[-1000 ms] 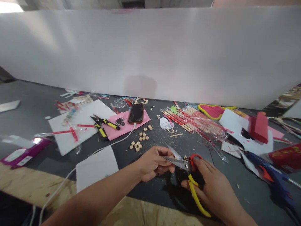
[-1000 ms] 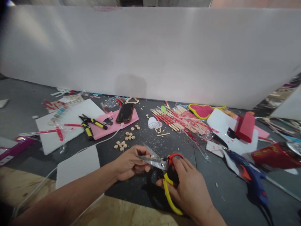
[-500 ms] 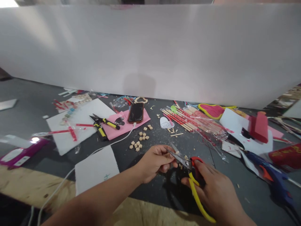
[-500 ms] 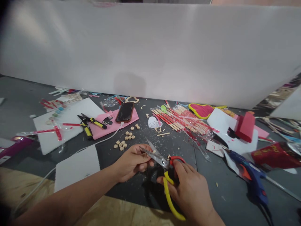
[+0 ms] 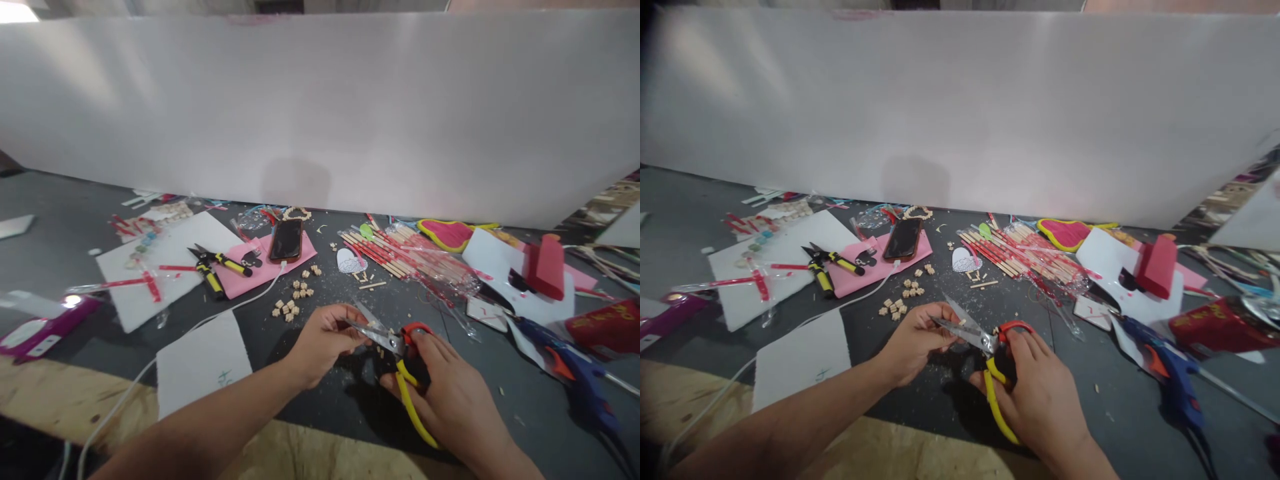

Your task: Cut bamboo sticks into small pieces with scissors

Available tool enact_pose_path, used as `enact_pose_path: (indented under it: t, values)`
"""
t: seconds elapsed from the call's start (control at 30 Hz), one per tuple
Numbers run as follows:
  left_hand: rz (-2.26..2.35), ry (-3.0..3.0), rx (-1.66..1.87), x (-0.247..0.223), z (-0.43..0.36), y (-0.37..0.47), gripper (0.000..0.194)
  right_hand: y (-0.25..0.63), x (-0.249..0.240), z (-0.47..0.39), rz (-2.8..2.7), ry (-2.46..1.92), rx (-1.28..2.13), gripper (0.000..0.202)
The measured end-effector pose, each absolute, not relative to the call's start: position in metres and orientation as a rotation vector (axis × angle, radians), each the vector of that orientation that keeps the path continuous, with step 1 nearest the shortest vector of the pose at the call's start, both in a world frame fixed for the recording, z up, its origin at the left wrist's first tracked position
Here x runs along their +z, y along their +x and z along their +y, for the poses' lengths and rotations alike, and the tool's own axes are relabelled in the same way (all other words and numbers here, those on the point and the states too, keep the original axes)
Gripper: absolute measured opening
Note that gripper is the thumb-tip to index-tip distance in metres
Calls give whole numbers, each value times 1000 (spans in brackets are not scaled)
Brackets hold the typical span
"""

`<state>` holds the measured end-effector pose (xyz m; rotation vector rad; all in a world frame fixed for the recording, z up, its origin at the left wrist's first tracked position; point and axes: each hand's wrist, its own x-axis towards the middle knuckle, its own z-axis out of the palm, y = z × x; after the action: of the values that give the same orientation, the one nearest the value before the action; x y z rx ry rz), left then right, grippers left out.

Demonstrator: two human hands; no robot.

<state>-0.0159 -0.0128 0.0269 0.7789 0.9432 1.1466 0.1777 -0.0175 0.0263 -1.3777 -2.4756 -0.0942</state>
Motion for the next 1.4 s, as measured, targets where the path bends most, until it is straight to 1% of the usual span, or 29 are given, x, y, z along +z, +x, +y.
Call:
enact_pose_path:
  t: [0.13, 0.27, 0.47, 0.6, 0.7, 0.8, 1.0, 1.13, 1.2, 1.3, 1.4]
  values:
    - [922, 794, 1092, 23, -12, -18, 15, 176, 29, -18, -2480, -1385, -33, 36]
    - [898, 779, 1061, 23, -12, -18, 21, 176, 28, -17, -2471, -1357, 4, 34]
    - [824, 633, 1040, 29, -13, -16, 26, 177, 28, -17, -2480, -1348, 42, 36]
    - [730, 571, 964, 27, -13, -18, 25, 179, 25, -16, -2479, -1337, -2, 34]
    - [692, 542, 921, 24, -13, -21, 23, 181, 24, -16, -2466, -1312, -124, 32]
    - [703, 542, 922, 25, -13, -22, 23, 181, 27, -19, -2463, -1294, -237, 38]
    - [736, 633, 975, 32, -16, -19, 23, 177, 26, -21, -2451, -1329, -277, 43]
    - [764, 758, 1047, 27, -15, -19, 18, 177, 20, -14, -2472, -1344, -174, 41]
    - [787, 797, 1069, 24, -14, -19, 18, 178, 19, -12, -2505, -1327, -87, 43]
    - [831, 814, 1085, 20, -13, -19, 19, 181, 21, -11, -2545, -1279, -45, 49]
    - [861, 802, 1087, 19, -11, -19, 21, 188, 23, -11, -2568, -1268, -33, 49]
